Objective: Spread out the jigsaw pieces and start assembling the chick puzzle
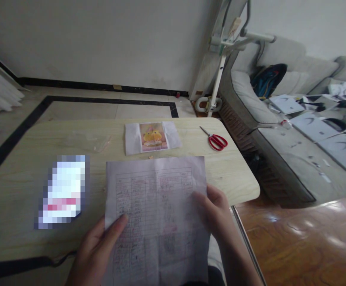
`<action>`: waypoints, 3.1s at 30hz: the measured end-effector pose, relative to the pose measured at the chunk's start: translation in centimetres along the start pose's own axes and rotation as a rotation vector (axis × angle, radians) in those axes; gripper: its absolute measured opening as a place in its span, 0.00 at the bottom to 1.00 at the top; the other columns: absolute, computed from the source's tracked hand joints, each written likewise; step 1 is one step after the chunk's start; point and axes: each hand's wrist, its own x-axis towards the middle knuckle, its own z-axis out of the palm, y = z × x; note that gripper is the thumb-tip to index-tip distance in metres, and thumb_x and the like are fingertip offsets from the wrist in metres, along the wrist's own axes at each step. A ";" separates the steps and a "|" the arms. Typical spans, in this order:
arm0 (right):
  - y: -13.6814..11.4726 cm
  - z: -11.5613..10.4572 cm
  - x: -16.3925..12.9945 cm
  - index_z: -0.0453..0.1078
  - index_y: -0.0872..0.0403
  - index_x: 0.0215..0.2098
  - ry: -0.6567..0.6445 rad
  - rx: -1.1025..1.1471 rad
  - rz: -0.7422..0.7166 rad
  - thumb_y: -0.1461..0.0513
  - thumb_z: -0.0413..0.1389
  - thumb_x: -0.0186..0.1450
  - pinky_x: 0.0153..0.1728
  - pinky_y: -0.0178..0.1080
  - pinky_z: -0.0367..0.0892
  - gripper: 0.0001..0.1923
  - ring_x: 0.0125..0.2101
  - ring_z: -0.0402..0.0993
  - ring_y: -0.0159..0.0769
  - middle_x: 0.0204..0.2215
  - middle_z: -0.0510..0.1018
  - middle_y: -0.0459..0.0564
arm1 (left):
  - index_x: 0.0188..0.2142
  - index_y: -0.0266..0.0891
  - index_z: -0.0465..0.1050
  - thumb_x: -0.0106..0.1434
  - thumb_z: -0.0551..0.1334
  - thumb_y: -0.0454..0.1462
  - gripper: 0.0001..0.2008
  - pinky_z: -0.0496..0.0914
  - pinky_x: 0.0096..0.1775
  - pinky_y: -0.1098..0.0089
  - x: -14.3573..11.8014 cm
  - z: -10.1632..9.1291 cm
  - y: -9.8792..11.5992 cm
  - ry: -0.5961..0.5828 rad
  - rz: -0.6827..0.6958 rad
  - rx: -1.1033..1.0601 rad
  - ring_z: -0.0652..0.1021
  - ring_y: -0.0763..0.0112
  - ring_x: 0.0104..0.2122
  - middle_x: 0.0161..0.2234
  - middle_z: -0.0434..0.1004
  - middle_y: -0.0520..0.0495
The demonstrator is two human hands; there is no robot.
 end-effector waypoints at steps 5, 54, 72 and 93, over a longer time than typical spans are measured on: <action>0.0 -0.1 -0.1 0.76 0.54 0.33 -0.007 0.008 -0.010 0.52 0.61 0.58 0.26 0.35 0.66 0.14 0.26 0.72 0.36 0.26 0.79 0.48 | 0.38 0.38 0.79 0.46 0.70 0.53 0.25 0.77 0.40 0.64 0.2 -0.1 -0.2 -0.008 -0.006 0.036 0.80 0.51 0.41 0.37 0.82 0.42; 1.3 -0.7 0.1 0.78 0.54 0.34 0.033 -0.016 -0.026 0.52 0.62 0.58 0.25 0.32 0.65 0.14 0.25 0.71 0.32 0.27 0.79 0.47 | 0.39 0.36 0.80 0.48 0.69 0.53 0.26 0.76 0.41 0.68 -0.2 0.3 0.3 -0.062 0.029 0.007 0.81 0.55 0.40 0.37 0.82 0.42; 1.0 -0.7 -0.1 0.79 0.54 0.36 0.055 -0.030 -0.010 0.52 0.63 0.57 0.27 0.34 0.68 0.16 0.27 0.74 0.37 0.28 0.81 0.49 | 0.38 0.38 0.80 0.48 0.70 0.53 0.25 0.76 0.41 0.70 -1.0 0.7 1.0 -0.030 0.037 -0.002 0.81 0.57 0.40 0.36 0.82 0.44; 0.7 -0.3 -0.2 0.78 0.55 0.34 0.071 -0.025 0.004 0.51 0.63 0.56 0.27 0.36 0.68 0.16 0.27 0.74 0.39 0.28 0.80 0.50 | 0.37 0.39 0.80 0.49 0.68 0.54 0.24 0.76 0.40 0.66 -0.5 -0.1 0.4 -0.042 0.084 0.104 0.80 0.54 0.40 0.36 0.82 0.43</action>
